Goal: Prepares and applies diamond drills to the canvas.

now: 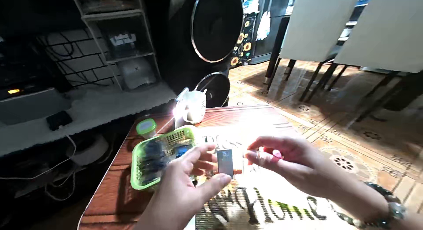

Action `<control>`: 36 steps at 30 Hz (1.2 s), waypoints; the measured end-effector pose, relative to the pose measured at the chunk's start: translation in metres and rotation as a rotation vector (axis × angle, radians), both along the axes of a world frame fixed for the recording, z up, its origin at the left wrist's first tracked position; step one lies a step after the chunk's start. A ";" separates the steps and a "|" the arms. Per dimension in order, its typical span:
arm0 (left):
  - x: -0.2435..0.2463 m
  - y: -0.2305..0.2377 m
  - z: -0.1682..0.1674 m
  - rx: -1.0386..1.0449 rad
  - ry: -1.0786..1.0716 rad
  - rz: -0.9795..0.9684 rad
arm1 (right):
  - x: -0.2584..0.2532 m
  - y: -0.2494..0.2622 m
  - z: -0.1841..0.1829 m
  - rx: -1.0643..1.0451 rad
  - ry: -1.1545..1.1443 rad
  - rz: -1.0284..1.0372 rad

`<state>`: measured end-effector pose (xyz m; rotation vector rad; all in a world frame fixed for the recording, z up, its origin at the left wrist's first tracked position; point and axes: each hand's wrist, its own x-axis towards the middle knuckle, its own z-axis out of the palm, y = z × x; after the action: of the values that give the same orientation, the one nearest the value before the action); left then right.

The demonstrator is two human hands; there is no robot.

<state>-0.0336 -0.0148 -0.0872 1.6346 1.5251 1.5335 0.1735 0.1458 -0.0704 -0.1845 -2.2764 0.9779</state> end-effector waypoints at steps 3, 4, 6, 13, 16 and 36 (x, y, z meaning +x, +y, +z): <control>0.025 0.018 -0.010 0.066 -0.205 -0.112 | 0.016 -0.005 -0.011 -0.025 0.059 -0.042; 0.033 0.023 -0.013 0.088 -0.241 -0.109 | 0.021 -0.007 -0.015 -0.069 0.083 -0.063; 0.050 0.028 -0.017 0.126 -0.306 -0.072 | 0.031 -0.015 -0.026 -0.183 0.124 -0.081; 0.083 0.033 -0.029 0.074 -0.325 -0.125 | 0.048 -0.033 -0.050 -0.549 0.248 -0.241; 0.077 0.023 -0.031 -0.067 -0.097 -0.135 | 0.065 -0.021 -0.040 -0.617 0.193 -0.375; 0.053 -0.002 -0.057 -0.093 -0.061 -0.245 | 0.106 -0.004 -0.051 -0.055 -0.298 -0.496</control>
<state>0.0194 -0.0172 -0.1441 1.6380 1.2898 1.3489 0.2796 0.1416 -0.1214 -0.9232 -2.2921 0.7846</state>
